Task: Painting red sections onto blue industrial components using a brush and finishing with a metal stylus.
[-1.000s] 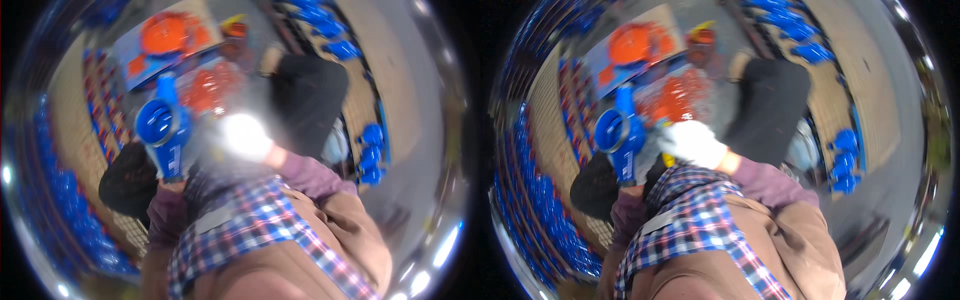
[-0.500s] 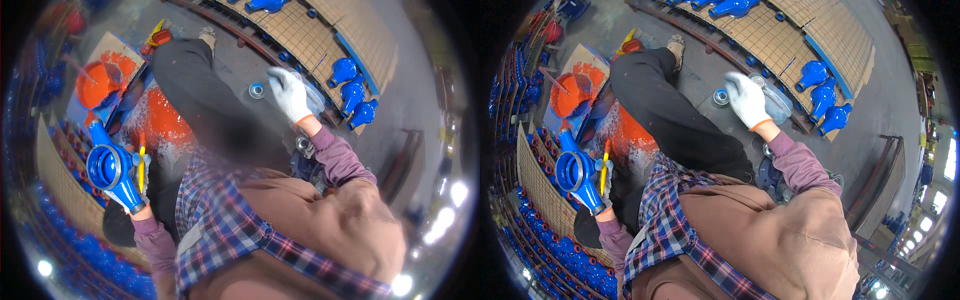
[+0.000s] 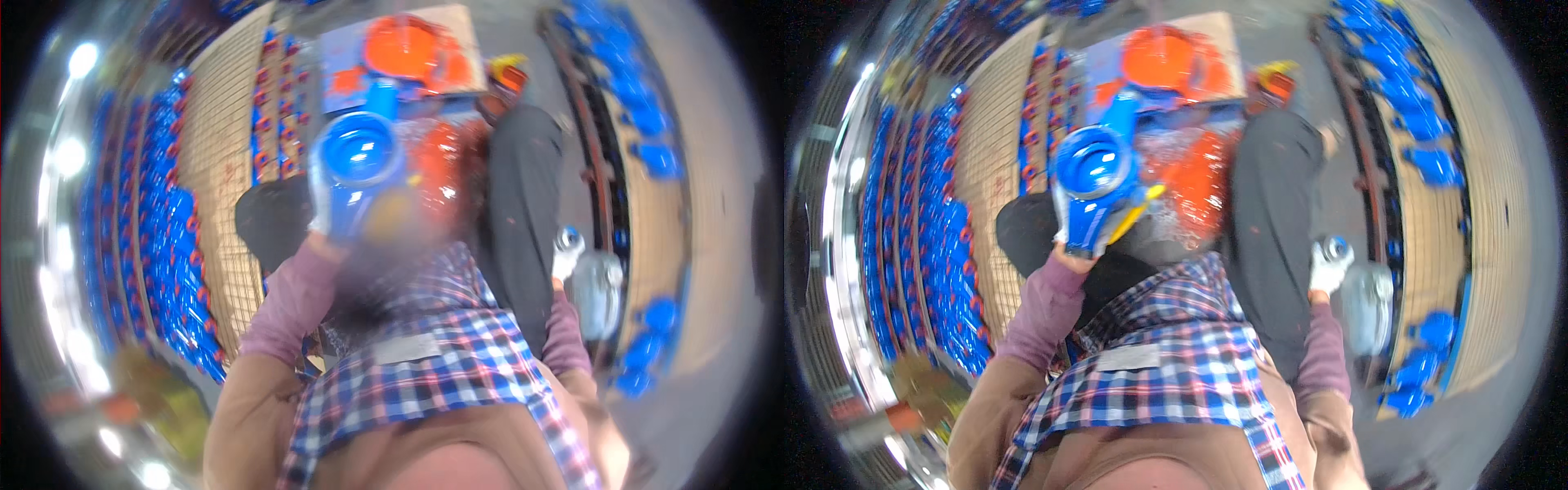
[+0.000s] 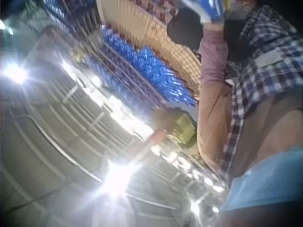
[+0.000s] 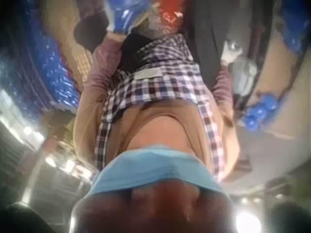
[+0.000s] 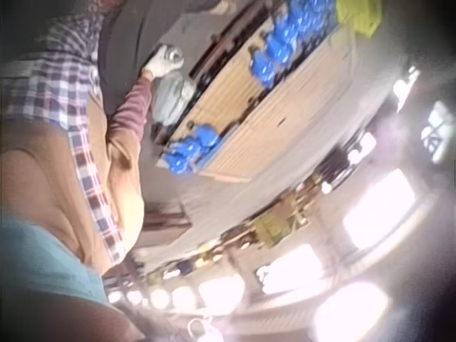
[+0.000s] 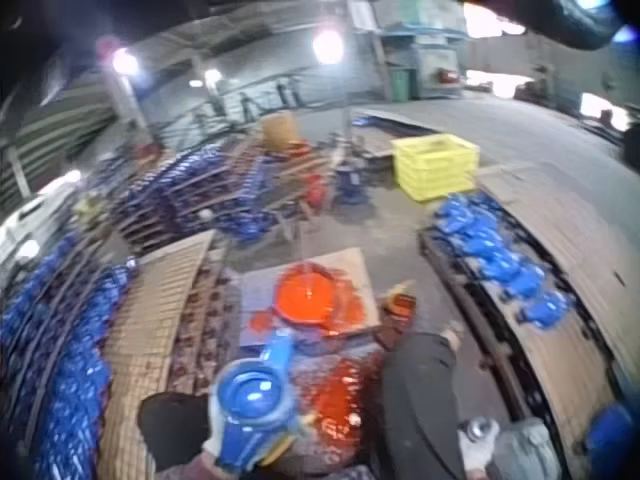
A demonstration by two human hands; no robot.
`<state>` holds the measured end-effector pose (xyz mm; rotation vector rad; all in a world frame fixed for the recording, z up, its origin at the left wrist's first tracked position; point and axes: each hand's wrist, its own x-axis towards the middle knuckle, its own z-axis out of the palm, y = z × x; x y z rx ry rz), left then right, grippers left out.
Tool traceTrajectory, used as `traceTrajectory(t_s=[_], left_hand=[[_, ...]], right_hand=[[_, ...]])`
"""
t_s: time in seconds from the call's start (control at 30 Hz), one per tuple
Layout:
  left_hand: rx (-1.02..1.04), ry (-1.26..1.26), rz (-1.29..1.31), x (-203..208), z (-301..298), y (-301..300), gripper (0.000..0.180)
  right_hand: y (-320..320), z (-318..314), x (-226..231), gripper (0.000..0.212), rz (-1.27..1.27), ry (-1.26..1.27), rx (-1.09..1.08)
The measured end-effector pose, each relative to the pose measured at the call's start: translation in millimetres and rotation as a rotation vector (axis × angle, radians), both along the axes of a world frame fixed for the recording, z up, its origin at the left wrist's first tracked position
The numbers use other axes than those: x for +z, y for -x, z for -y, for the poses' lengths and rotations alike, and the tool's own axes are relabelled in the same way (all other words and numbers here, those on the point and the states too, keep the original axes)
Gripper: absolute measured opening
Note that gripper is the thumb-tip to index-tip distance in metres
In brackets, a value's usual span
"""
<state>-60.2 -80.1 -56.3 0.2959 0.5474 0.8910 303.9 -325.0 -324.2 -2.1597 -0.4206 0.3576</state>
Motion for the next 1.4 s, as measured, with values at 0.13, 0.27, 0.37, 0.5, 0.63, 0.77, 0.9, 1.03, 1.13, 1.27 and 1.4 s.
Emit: traceTrajectory(t_s=[0.13, 0.27, 0.37, 0.5, 0.63, 0.77, 0.9, 1.03, 1.13, 1.27, 1.4], left_hand=[[-0.175, -0.252, 0.065, 3.9, -11.1, 1.5, 0.063], [-0.129, -0.098, 0.064, -8.9, -21.2, -5.9, 0.074], [-0.234, -0.018, 0.386, -28.8, -26.2, -6.2, 0.089], [-0.244, -0.050, 0.407, -50.9, -31.8, -5.1, 0.098], [-0.223, -0.220, 0.179, -55.6, -34.8, -7.7, 0.097], [-0.136, -0.330, -0.126, -48.5, -28.6, -9.3, 0.092], [-0.080, -0.545, -0.464, -48.3, -26.4, -8.3, 0.089], [-0.100, -0.610, -0.577, -67.4, -34.7, 0.8, 0.090], [-0.142, -0.428, -0.340, -87.8, -40.4, 9.1, 0.092], [-0.051, -0.234, -0.293, -100.3, -38.2, 9.9, 0.093], [-0.197, -0.092, 0.464, -86.7, -34.2, 3.5, 0.092]], right_hand=[[-7.3, -25.7, 48.1, 0.080, 0.155, 0.034, 0.097], [-37.8, -46.3, 166.1, 0.075, 0.404, -0.281, -0.025], [-44.8, -68.8, 266.0, 0.060, 0.375, -0.719, -0.107], [10.3, -108.7, 332.4, 0.068, 0.432, -0.916, 0.283], [87.7, -132.5, 334.2, 0.095, 0.235, -0.782, 0.694], [132.3, -151.5, 328.0, 0.085, -0.162, -0.720, 1.173], [153.5, -171.5, 324.3, 0.079, 0.035, -0.536, 1.339], [159.6, -179.8, 324.9, 0.073, 0.176, -0.454, 1.336], [160.7, -183.8, 326.4, 0.069, 0.178, -0.410, 1.359], [156.9, -182.9, 332.6, 0.069, 0.276, -0.369, 1.312], [148.5, -175.8, 340.0, 0.071, 0.200, -0.395, 1.250]])
